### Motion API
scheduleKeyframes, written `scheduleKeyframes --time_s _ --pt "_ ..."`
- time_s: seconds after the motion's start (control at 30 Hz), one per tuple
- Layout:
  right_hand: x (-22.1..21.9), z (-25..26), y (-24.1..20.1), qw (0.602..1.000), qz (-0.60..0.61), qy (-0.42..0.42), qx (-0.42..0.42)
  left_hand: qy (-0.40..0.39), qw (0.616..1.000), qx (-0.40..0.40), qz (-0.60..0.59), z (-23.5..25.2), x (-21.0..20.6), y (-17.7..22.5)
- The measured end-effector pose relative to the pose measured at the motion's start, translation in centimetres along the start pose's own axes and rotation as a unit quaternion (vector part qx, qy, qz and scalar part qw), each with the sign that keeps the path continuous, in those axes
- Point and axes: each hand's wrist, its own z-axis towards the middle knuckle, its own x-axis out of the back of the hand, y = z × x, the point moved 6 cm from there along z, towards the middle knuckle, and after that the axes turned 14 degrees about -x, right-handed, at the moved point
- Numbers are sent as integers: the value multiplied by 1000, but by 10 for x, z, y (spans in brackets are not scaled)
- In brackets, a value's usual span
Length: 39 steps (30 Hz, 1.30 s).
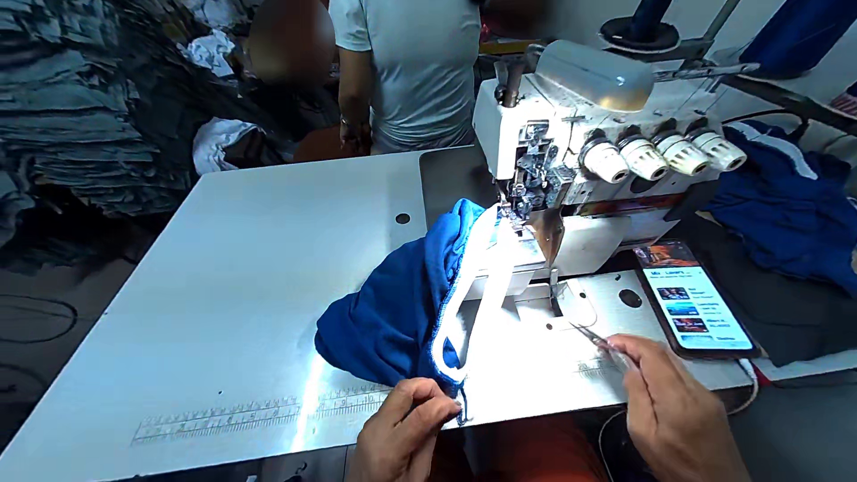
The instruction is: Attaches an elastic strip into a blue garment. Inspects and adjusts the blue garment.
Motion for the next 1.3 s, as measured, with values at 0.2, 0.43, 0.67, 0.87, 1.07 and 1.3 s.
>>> scheduleKeyframes --time_s 0.2,0.43,0.67,0.87,1.07,1.3 --pt "-28 -25 -61 987 55 -126 89 36 998 18 -51 -13 0 1" --pt "-44 -23 -80 982 23 -41 181 46 998 15 -51 -15 3 2" --pt "-56 -21 -93 974 51 -47 216 49 997 11 -60 -16 3 2" --pt "-58 -23 -73 970 169 -74 158 39 997 21 -56 -21 6 7" --pt "-51 -17 -57 996 82 -20 28 -173 977 38 -115 -24 -4 32" --pt "-85 -20 -71 996 54 -65 42 -84 995 3 58 18 21 10"
